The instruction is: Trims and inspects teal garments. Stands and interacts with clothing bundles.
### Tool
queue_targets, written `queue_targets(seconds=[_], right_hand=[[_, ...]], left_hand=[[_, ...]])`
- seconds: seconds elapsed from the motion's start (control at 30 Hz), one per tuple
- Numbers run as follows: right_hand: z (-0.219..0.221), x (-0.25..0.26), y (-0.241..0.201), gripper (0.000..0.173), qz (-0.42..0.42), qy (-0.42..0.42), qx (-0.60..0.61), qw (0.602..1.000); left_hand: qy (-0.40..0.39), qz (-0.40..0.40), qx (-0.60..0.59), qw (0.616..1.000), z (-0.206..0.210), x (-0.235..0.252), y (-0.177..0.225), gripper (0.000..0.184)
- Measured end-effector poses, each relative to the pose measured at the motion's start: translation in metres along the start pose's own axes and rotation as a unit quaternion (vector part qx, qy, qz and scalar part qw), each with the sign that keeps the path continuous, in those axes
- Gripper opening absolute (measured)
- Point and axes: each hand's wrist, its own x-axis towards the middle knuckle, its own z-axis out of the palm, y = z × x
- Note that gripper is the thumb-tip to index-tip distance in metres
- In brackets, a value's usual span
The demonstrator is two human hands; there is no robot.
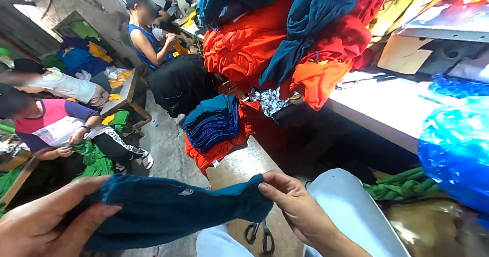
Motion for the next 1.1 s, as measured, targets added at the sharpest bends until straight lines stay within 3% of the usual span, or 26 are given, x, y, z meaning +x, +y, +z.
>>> queue_targets(seconds=[0.23, 0.3, 0.43, 0.57, 1.1], right_hand=[[-0.015, 0.017, -0.001, 0.016, -0.084, 0.088, -0.083, 0.989], [-0.016, 0.021, -0.001, 0.013, -0.079, 0.103, -0.100, 0.987], [-0.029, 0.032, -0.010, 0.016, -0.128, 0.075, -0.124, 0.981], [-0.035, 0.039, -0.022, 0.016, -0.172, 0.035, -0.073, 0.982], [-0.053, 0.046, -0.033, 0.009, -0.159, -0.011, -0.112, 0.981]], left_hand=[[0.022, 0.001, -0.040, 0.999, 0.012, 0.003, -0.011, 0.011], [-0.017, 0.018, -0.034, 0.999, 0.024, 0.006, -0.016, 0.021], [0.040, -0.017, -0.114, 0.992, 0.019, 0.013, -0.024, 0.013], [0.030, -0.014, -0.175, 0.984, 0.025, 0.020, -0.030, 0.019], [0.030, -0.083, -0.268, 0.959, 0.037, 0.020, -0.022, 0.018]])
